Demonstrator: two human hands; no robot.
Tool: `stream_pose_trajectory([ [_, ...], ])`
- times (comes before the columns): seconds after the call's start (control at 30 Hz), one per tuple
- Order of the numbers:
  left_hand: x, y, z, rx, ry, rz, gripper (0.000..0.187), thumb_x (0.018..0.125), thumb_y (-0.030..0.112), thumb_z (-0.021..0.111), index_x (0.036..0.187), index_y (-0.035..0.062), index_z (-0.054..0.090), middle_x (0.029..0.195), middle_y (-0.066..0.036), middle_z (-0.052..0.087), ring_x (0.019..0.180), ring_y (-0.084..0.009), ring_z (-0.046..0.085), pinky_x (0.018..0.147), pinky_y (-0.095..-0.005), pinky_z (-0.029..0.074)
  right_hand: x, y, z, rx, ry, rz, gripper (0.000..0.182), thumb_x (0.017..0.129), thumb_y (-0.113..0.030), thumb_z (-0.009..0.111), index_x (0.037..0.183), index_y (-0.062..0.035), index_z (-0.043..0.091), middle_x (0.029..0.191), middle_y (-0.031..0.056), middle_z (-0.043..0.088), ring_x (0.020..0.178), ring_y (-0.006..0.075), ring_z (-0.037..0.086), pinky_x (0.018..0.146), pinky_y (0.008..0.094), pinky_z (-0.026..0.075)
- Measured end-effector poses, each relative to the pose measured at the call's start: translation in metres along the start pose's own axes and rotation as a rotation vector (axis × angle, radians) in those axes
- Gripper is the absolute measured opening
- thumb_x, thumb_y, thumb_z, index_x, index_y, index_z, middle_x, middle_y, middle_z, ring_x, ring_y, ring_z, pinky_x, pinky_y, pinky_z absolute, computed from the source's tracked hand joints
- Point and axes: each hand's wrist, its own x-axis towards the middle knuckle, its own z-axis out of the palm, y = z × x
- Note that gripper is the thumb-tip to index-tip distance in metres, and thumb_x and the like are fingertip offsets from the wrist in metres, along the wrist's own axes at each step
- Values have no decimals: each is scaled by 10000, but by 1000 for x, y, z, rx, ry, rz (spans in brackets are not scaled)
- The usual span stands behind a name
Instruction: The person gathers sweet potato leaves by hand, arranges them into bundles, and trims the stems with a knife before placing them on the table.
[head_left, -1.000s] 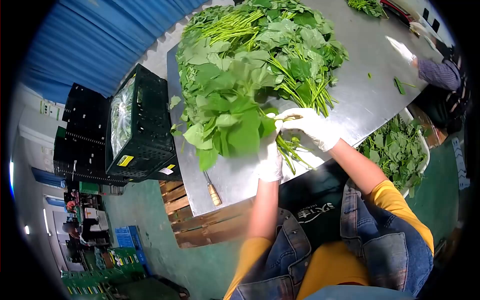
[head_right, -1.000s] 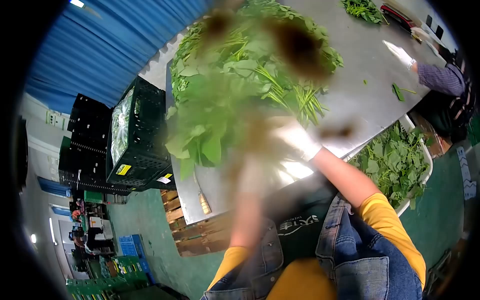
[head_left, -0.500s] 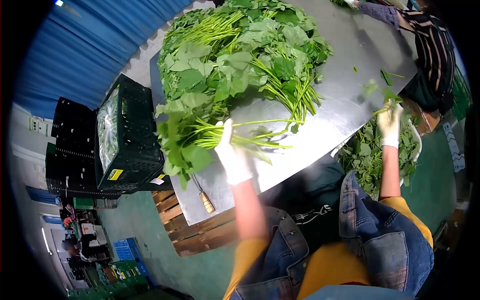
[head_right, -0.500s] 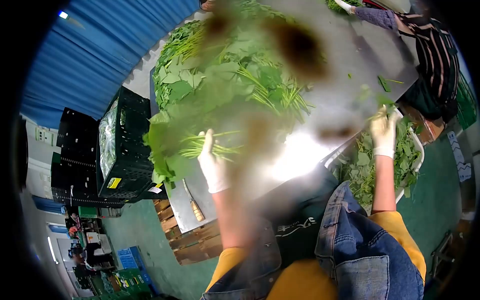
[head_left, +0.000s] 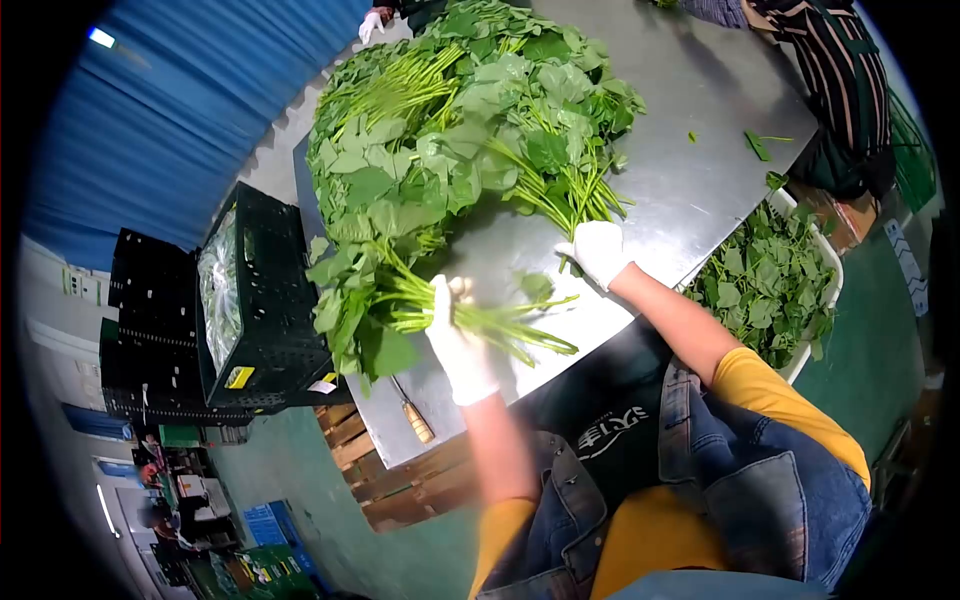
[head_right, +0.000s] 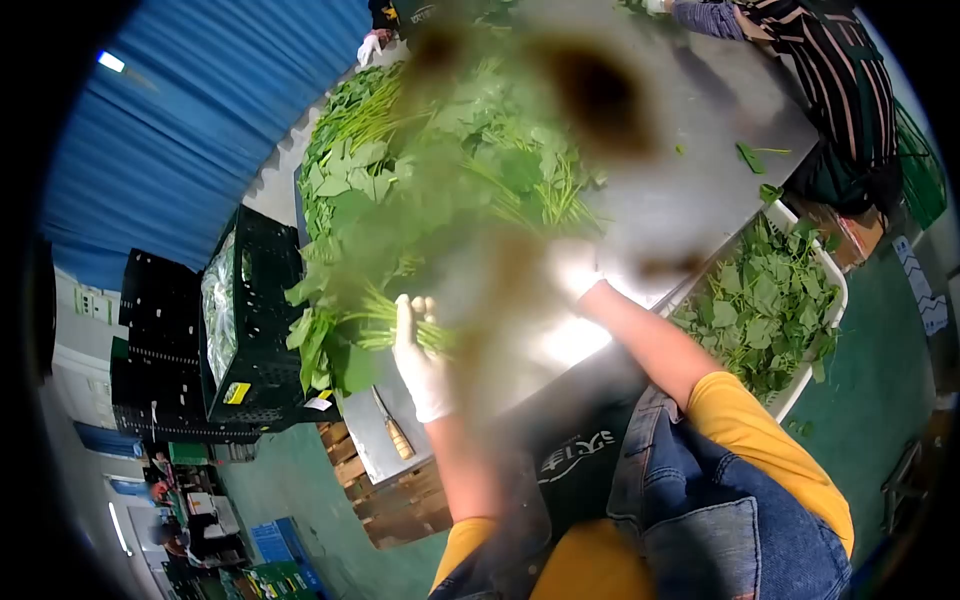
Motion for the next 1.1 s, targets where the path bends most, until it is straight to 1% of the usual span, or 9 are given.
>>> stream_pose_trajectory([
  [0.1,-1,2,-6,13,-22,27,260,934,181,603,1144,39,546,961,-50,623,907,-146,590,798,-273,446,-7,8,-5,133,14,55,449,788,-466,651,667,-34,669,659,191,626,601,362,618,577,430,499],
  [0.13,-1,2,-6,32,-13,37,254,931,175,604,1138,39,546,973,-56,629,906,-149,591,798,-275,447,-14,10,-6,-4,156,-19,328,828,-317,643,672,-30,656,614,144,626,555,275,627,531,390,500],
  [0.17,0,2,-6,31,-15,36,254,931,175,604,1138,39,546,973,-56,629,906,-149,591,798,-275,447,-12,14,-19,748,-102,372,219,879,-188,607,741,-23,653,641,89,642,542,155,612,502,312,494],
  [0.27,0,-5,0,83,-32,4,271,924,153,602,1154,25,536,1041,-92,634,927,-171,597,828,-293,452,-24,18,-63,1541,-212,487,182,941,-142,545,961,13,638,797,73,679,509,77,553,473,214,449],
  [0.4,4,-19,9,150,-155,-90,332,938,187,595,1203,3,514,1104,-99,598,980,-167,564,882,-288,446,-33,19,-87,1544,-409,327,247,959,-198,525,1018,11,642,889,89,695,547,61,557,510,163,397],
  [0.57,-2,-31,20,49,-252,-238,255,880,45,620,1115,-33,561,903,-130,661,748,-159,621,674,-257,508,-34,1,-85,1542,-545,130,258,945,-206,539,1000,14,661,811,53,679,572,61,546,543,186,418],
  [0.87,13,-46,11,37,-346,-284,99,834,34,647,922,2,613,725,-55,623,573,-141,580,492,-256,479,-32,-32,-102,1299,-888,-45,250,937,-216,542,965,-6,674,753,40,671,543,55,516,527,198,416],
  [1.03,9,-53,8,86,-335,-221,75,821,2,622,895,6,617,729,-52,616,578,-132,575,504,-253,479,-33,-43,-109,1344,-887,155,228,923,-217,583,949,-4,660,760,33,658,535,53,509,528,203,426],
  [1.1,2,-51,14,42,-325,-195,58,826,-6,613,882,9,623,741,-44,621,599,-122,575,527,-244,477,-30,-36,-79,951,-382,-213,213,890,-207,631,930,1,652,736,15,613,564,56,525,541,199,434],
])
